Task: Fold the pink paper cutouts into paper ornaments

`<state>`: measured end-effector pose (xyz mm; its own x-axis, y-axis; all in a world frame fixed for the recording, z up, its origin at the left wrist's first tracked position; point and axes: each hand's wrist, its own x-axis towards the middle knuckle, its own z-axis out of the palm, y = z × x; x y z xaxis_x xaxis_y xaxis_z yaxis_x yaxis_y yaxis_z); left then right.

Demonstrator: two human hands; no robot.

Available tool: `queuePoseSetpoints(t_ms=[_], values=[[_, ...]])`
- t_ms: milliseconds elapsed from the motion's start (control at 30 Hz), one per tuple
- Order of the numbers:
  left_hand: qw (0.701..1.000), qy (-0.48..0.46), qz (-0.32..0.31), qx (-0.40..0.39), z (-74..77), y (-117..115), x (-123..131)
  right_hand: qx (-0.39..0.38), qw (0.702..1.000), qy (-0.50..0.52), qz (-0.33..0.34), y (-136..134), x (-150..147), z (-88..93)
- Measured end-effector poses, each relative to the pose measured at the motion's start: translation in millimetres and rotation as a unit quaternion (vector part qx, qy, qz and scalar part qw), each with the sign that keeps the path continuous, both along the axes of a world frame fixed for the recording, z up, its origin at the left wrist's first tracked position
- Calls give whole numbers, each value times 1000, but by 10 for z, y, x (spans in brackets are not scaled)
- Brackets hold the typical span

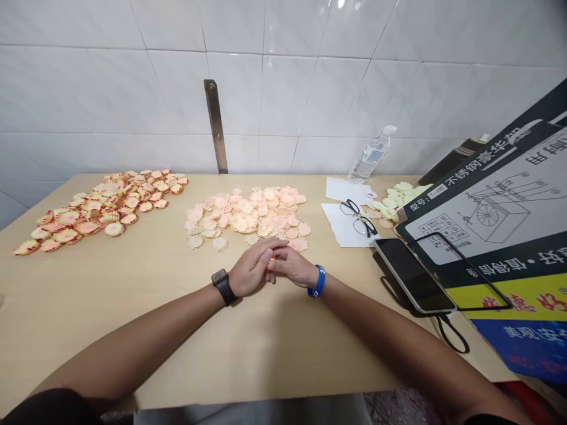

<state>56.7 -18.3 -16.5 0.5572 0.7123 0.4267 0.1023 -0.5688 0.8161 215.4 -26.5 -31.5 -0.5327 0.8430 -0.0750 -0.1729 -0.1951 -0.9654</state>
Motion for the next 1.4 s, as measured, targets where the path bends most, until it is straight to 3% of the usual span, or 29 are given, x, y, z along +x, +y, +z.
queuePoseSetpoints(t_ms=[200,333,433,567,767,933,1200,1400], values=[[999,44,7,-11,100,235,-111,-8,999,-35,32,361,61,69],[999,43,15,-26,78,498,-226,32,995,-80,44,781,23,132],[999,15,37,-32,52,599,-291,66,992,-104,36,937,-69,196],[1000,-4,27,12,85,548,-315,76,994,-78,14,763,-149,260],[988,114,-10,106,112,436,-259,17,997,23,-71,365,-138,110],[983,141,16,119,91,404,-233,21,997,-5,-75,340,-144,9],[966,184,48,178,88,341,-209,56,995,-53,-64,322,-153,35],[969,155,95,167,30,381,-281,2,999,15,-45,320,-124,26]])
